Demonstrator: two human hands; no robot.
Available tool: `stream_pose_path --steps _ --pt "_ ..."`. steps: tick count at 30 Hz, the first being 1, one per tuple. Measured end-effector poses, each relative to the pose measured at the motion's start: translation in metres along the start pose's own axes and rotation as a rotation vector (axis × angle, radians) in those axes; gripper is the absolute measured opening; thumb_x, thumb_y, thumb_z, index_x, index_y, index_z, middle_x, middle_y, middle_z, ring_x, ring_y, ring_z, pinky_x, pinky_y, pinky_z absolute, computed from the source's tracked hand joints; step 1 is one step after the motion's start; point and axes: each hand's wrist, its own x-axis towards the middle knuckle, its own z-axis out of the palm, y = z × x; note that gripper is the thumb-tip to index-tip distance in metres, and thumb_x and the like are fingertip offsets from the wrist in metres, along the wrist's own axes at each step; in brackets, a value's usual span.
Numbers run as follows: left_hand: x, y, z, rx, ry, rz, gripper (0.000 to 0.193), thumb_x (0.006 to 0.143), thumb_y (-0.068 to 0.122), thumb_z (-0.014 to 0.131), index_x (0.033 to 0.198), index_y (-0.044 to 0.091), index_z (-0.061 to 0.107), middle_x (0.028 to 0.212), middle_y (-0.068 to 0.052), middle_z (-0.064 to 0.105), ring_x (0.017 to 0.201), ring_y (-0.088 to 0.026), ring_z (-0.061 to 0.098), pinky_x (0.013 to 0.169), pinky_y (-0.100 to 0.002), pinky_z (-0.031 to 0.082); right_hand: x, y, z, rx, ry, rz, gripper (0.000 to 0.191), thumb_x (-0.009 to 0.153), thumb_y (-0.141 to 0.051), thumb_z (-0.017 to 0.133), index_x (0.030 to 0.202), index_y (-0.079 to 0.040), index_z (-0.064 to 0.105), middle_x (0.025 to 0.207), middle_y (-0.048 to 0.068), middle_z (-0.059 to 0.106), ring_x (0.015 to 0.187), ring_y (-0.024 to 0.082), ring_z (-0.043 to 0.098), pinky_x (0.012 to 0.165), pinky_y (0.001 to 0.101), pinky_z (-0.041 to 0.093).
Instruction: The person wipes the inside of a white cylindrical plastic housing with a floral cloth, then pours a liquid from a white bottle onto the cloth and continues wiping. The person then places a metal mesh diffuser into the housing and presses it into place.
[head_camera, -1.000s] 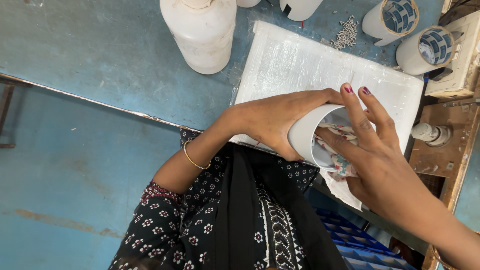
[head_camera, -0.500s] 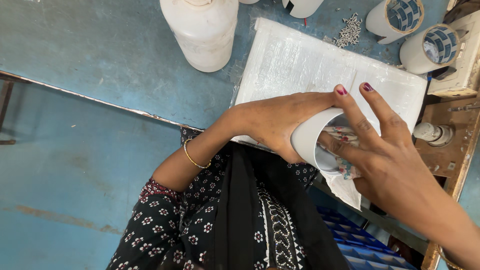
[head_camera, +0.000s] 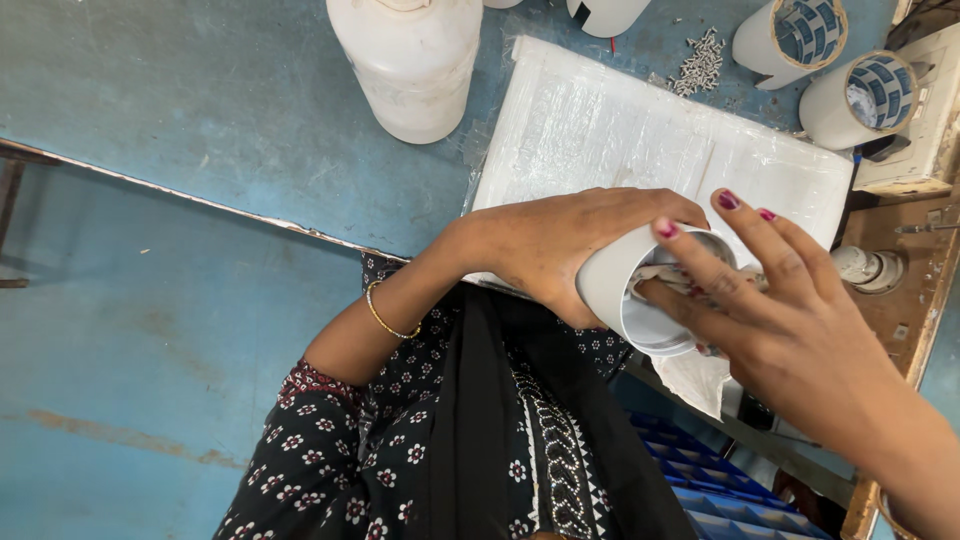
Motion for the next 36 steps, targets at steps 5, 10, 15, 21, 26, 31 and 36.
stream_pose_path --steps 5,10,15,21,26,31,36 --pt "-0.002 -0.001 0.005 0.021 -0.004 -0.074 0.114 0.064 0.035 0.090 0.155 0.006 0.028 0.142 -0.015 0.055 0.133 -0.036 0.056 0.115 -0.048 0.043 0.000 -0.006 0.003 0.121 0.027 0.115 0.068 0.065 0.002 0.076 0.124 -0.029 0.069 0.166 0.003 0.029 0.153 0.038 0.027 0.113 0.0521 0.040" --pt "-0.005 0.002 0.006 0.054 0.028 -0.066 0.102 0.067 0.035 0.090 0.150 0.007 0.037 0.141 -0.014 0.057 0.132 -0.035 0.057 0.114 -0.048 0.045 0.004 -0.012 0.000 0.151 0.061 0.101 0.074 0.055 0.007 0.068 0.122 -0.022 0.073 0.166 0.008 0.029 0.152 0.044 0.026 0.111 0.0551 0.038" --pt "-0.007 0.009 0.019 0.154 0.148 0.010 0.097 0.072 0.036 0.090 0.148 0.007 0.038 0.143 -0.014 0.053 0.135 -0.035 0.055 0.114 -0.048 0.044 0.009 -0.019 -0.009 0.073 0.047 0.152 0.067 0.054 0.003 0.073 0.116 -0.022 0.075 0.164 0.008 0.032 0.152 0.043 0.025 0.114 0.0560 0.038" --pt "-0.001 0.011 0.046 0.327 0.485 -0.033 0.098 0.076 0.041 0.090 0.150 0.010 0.034 0.147 -0.013 0.046 0.143 -0.035 0.046 0.123 -0.051 0.037 0.012 -0.039 -0.004 0.056 0.137 0.364 0.061 0.067 0.008 0.071 0.123 -0.017 0.075 0.166 0.017 0.031 0.153 0.044 0.025 0.117 0.0553 0.036" --pt "-0.006 0.030 0.068 0.379 0.661 -0.132 0.097 0.084 0.035 0.088 0.158 0.016 0.029 0.150 -0.008 0.043 0.145 -0.030 0.044 0.126 -0.049 0.032 0.022 -0.055 0.010 0.168 0.240 0.471 0.058 0.066 0.013 0.066 0.121 -0.005 0.074 0.165 0.029 0.024 0.153 0.050 0.026 0.123 0.0566 0.033" --pt "-0.018 0.039 0.041 0.379 0.390 -0.138 0.107 0.075 0.038 0.089 0.156 0.012 0.024 0.153 -0.013 0.036 0.146 -0.035 0.039 0.126 -0.053 0.029 0.023 -0.069 0.015 0.282 0.282 0.481 0.051 0.071 0.015 0.066 0.119 0.000 0.072 0.166 0.031 0.015 0.152 0.052 0.022 0.120 0.0562 0.031" --pt "0.001 0.019 -0.014 0.307 -0.046 0.088 0.141 0.051 0.054 0.096 0.157 -0.001 0.021 0.158 -0.023 0.035 0.142 -0.042 0.040 0.113 -0.066 0.020 0.015 -0.073 0.019 0.282 0.251 0.395 0.056 0.064 0.017 0.064 0.116 0.000 0.073 0.165 0.028 0.015 0.153 0.050 0.021 0.120 0.0574 0.033"
